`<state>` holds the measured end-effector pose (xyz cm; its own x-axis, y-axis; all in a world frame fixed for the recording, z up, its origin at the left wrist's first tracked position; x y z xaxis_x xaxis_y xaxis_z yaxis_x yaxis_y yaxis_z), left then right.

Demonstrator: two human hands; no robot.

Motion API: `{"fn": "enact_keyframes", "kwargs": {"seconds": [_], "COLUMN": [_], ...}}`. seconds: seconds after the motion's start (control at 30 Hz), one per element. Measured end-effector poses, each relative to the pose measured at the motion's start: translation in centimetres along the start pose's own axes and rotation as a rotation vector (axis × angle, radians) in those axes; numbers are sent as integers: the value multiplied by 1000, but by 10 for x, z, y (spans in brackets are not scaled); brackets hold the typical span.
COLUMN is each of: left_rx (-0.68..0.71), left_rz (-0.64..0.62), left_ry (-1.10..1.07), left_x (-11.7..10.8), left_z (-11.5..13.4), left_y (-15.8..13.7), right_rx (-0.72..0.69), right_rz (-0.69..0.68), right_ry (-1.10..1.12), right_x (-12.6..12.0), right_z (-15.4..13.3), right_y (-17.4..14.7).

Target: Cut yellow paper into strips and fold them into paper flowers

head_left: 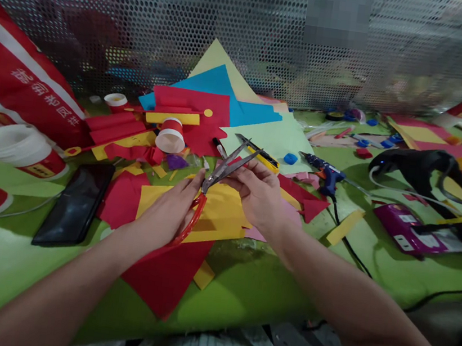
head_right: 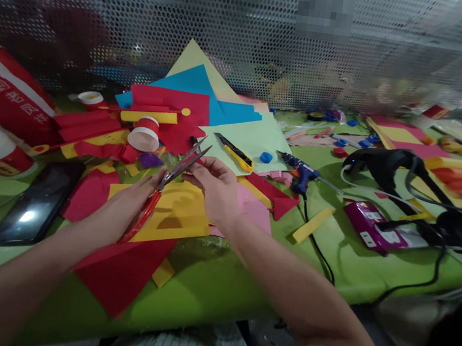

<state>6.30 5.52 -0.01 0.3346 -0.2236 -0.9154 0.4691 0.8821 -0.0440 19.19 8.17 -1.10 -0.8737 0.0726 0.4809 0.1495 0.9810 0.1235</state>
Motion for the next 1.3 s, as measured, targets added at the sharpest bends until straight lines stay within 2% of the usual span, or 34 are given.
{"fn": "enact_keyframes", "kwargs": {"seconds": [0.17,0.83,1.3], "left_rx": [-32,-14,70], "left_rz": [-17,-19,20], "left_ry": [30,6,46], "left_x": [0,1,-3], "left_z": [-1,1,6], "left_y": [0,1,1], "right_rx": [-22,-15,-25], "right_rz": [-11,0,-23], "right_ry": [-18,30,41], "right_x": [1,-1,-1], "right_z": [-1,0,-2], "right_y": [0,0,3]}}
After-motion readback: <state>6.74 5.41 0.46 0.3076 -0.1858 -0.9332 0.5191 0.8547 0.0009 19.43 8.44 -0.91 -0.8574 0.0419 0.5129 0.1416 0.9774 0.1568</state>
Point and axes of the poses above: each hand's wrist, its own y-axis towards the middle knuckle, its own x-axis out of the palm, z = x × y, the point moved 10 cm from there along y, towards the middle knuckle, and after that the axes turned 4 degrees about -x, right-handed, at the moved point
